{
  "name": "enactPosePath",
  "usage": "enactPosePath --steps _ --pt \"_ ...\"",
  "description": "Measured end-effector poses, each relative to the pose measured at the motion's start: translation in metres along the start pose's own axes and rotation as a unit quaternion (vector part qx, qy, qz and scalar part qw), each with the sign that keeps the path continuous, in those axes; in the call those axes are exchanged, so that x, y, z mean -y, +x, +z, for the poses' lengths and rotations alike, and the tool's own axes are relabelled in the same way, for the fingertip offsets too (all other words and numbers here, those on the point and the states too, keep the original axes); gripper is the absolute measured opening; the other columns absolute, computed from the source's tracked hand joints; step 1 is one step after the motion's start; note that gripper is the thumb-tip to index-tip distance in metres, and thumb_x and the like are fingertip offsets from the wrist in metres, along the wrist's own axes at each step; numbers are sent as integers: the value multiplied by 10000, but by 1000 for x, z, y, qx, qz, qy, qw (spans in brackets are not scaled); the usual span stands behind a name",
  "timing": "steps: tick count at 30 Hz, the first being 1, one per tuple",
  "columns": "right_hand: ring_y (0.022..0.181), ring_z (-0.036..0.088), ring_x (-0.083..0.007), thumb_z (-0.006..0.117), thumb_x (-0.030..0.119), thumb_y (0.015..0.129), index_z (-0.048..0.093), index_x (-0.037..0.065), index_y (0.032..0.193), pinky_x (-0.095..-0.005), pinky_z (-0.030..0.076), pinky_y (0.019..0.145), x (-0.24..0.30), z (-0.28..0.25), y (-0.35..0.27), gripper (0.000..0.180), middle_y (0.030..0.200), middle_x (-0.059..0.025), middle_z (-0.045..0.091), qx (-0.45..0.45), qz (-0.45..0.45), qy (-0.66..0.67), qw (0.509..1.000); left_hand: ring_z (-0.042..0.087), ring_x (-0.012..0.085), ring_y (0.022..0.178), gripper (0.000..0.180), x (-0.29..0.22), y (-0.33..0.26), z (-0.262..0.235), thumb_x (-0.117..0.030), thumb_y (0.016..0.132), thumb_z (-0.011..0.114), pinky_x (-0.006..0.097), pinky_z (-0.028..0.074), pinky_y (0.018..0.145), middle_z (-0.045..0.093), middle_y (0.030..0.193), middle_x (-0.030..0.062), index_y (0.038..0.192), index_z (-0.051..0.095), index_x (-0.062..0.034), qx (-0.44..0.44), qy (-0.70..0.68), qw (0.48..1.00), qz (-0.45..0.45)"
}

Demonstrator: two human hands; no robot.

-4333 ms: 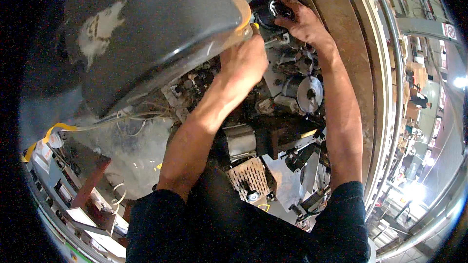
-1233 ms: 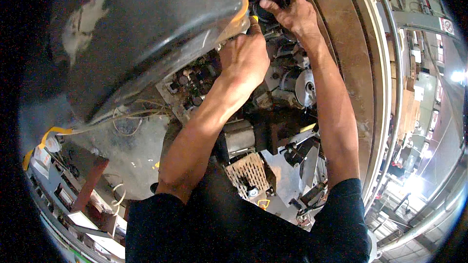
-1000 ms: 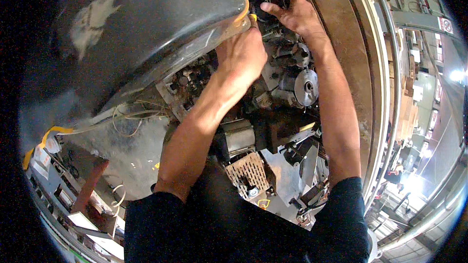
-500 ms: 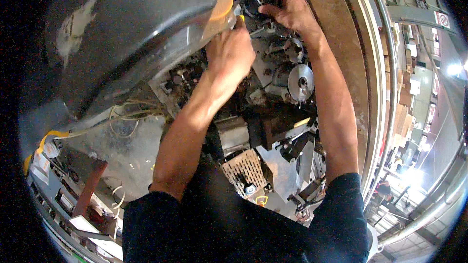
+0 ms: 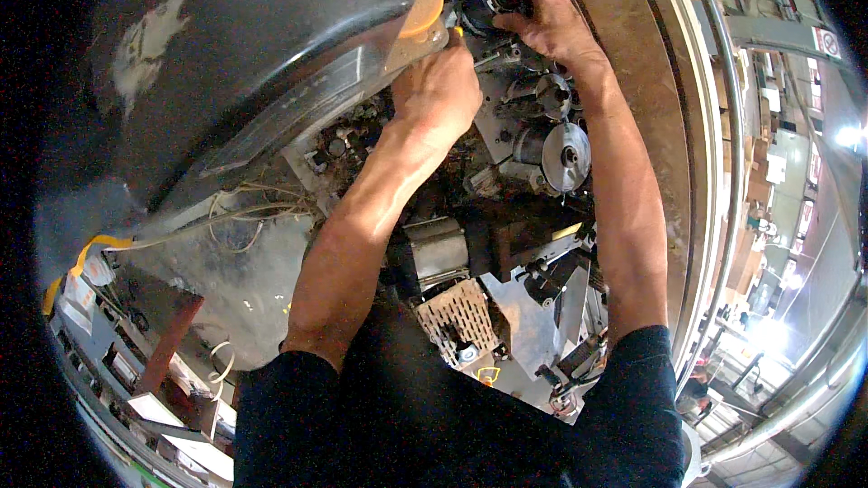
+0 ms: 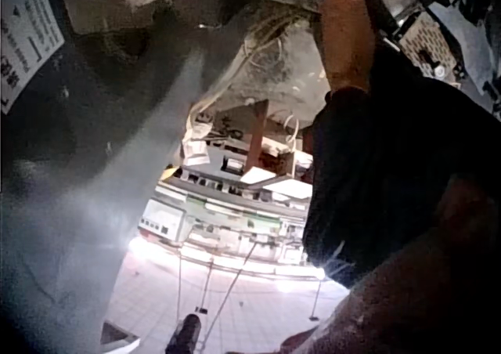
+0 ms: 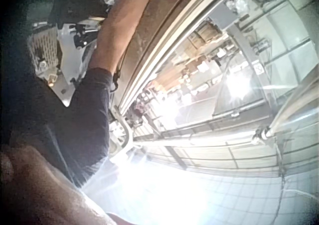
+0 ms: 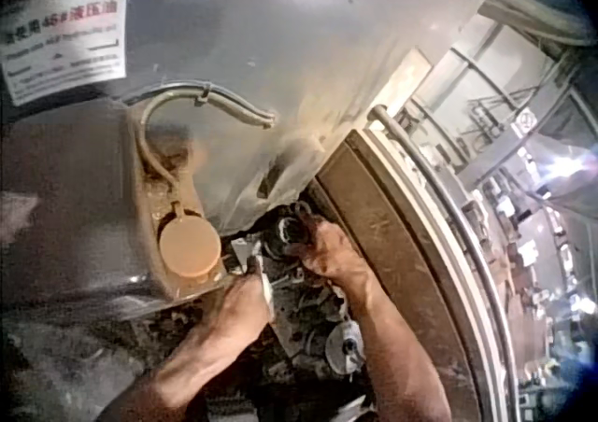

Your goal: The person performs maintenance on machinery, using a wrench and a screwdriver to adjust metal components before applying liquid from a plastic bottle onto a cloth and wiping one of the machine's rollers.

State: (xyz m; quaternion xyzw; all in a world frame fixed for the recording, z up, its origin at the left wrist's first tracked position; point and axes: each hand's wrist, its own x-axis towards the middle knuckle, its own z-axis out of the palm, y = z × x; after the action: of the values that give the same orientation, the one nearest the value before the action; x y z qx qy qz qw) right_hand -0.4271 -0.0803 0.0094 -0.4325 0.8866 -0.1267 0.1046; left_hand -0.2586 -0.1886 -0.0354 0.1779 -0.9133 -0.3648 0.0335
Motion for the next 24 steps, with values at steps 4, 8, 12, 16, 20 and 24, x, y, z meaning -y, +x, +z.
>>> enactPosePath --steps 4,8,12,16,20,24 --pt "1141 628 -298 783 255 804 522 71 1385 -375 480 967 -8 5 -2 664 1238 -188 649 8 4 9 1000 683 449 863 461 -14 -12 -1 -102 862 579 543 542 773 683 914 289 1289 493 49 29 -5 998 -51" --pt "1140 629 -286 785 235 803 524 93 1380 -372 481 976 -4 3 1 650 1229 -167 659 14 -8 35 999 680 444 904 462 -7 -6 -8 -117 871 563 537 543 790 682 931 293 1299 494 41 42 14 998 -41" --pt "1141 632 -288 786 240 797 542 86 1354 -373 483 985 -12 1 4 628 1208 -162 671 -5 -35 51 998 681 443 893 449 -16 -14 -5 -106 865 559 540 541 793 682 924 294 1288 508 38 47 12 997 -62" --pt "1132 636 -299 796 348 784 562 88 1329 -382 483 994 1 3 -3 648 1188 -164 677 -3 48 2 999 686 446 857 492 -21 -24 -16 -99 864 562 549 541 767 688 912 283 1327 467 35 20 13 999 -30" --pt "1139 632 -311 795 460 765 577 91 1310 -395 484 994 27 3 -2 694 1187 -169 676 -20 125 -18 992 687 448 847 509 -20 -19 -10 -101 860 563 542 545 758 690 889 278 1339 453 28 32 16 998 -59" --pt "1148 626 -324 793 501 754 587 82 1298 -405 489 984 20 2 -4 717 1190 -176 673 -18 126 -18 992 687 443 880 559 -29 -17 -21 -105 860 573 538 548 761 682 921 299 1378 410 26 37 5 998 -46"
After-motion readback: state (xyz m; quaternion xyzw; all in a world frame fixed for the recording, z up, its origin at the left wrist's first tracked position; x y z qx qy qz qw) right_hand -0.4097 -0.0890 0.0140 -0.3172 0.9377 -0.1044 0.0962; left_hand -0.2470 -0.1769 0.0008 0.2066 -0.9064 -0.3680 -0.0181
